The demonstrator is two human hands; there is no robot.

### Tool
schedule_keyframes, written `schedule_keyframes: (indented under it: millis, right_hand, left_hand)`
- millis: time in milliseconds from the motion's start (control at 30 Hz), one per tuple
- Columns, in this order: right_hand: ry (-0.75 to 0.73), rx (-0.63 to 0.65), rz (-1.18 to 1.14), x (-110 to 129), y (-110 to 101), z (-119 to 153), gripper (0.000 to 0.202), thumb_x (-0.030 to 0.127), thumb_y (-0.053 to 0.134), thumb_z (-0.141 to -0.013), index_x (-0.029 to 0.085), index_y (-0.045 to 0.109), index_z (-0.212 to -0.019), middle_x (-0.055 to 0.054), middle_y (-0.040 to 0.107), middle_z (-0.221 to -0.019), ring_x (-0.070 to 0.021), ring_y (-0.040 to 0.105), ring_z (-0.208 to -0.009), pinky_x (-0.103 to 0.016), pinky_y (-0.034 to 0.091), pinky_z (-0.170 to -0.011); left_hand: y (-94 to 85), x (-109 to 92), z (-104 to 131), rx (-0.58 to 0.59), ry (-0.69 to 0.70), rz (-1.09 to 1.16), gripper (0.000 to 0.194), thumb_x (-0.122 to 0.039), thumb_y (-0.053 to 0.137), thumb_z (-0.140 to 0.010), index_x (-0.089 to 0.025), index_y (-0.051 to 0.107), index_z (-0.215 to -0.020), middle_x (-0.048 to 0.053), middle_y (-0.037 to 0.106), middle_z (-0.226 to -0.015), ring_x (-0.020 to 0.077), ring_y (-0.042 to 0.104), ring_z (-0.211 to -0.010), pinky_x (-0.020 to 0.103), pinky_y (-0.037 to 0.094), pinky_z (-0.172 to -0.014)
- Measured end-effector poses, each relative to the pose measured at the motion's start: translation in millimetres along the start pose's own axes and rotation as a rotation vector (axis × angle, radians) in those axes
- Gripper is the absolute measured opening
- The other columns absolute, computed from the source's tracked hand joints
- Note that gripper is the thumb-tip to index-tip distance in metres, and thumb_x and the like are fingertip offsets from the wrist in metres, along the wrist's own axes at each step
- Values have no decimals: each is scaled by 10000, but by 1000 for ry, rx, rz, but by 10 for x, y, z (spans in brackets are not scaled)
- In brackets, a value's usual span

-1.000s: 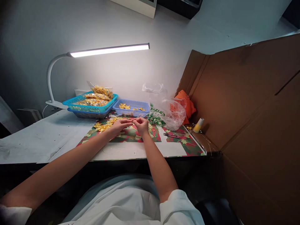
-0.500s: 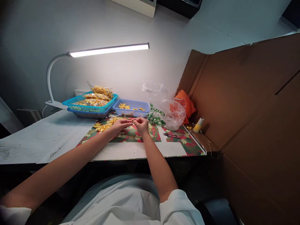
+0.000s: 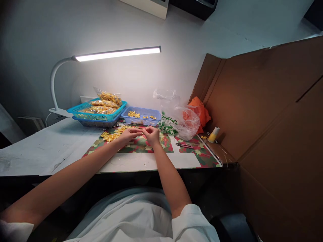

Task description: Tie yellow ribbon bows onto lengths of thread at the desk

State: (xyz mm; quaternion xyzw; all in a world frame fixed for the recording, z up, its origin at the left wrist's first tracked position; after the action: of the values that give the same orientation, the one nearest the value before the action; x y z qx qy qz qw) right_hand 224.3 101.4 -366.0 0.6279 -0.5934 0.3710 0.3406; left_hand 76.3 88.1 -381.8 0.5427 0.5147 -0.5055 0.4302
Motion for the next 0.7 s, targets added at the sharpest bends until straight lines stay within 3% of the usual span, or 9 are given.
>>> schedule_keyframes:
  millis: [267, 433, 700]
  right_hand:
    - [-29, -16, 51, -8, 6, 18, 206, 390, 671, -692, 185, 696, -689, -57, 712, -724, -210, 663, -700, -317, 536, -668]
    - [-47, -10, 76, -34, -6, 10, 294, 468, 658, -728, 187, 722, -781, -54, 709, -740, -205, 648, -659, -316, 520, -642]
    - [-74, 13, 137, -60, -27, -27, 359, 500, 500, -888, 199, 690, -930, 6, 559, -639, -151, 528, -600, -268, 428, -607]
  left_hand:
    - [-44, -33, -53, -40, 146, -27, 441, -471, 857, -558, -153, 806, -859, 84, 768, -816, 190, 649, -735, 262, 488, -640]
    - [-37, -51, -69, -44, 184, -45, 489, -520, 853, -539, -143, 801, -846, 111, 778, -900, 245, 683, -870, 301, 519, -764]
    - [-26, -45, -46, -53, 169, -60, 502, -517, 849, -553, -135, 772, -868, 109, 765, -930, 207, 666, -817, 276, 516, -698]
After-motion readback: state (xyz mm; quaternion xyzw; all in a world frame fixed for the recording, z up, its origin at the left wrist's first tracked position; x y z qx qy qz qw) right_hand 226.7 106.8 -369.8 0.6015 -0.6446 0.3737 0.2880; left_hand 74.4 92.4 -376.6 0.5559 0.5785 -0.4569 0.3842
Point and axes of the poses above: each hand's wrist, its own z-axis away from the middle knuckle, its own y-axis out of the palm, x = y × z, the point moved 4 cm from there along -z, towards the middle knuckle
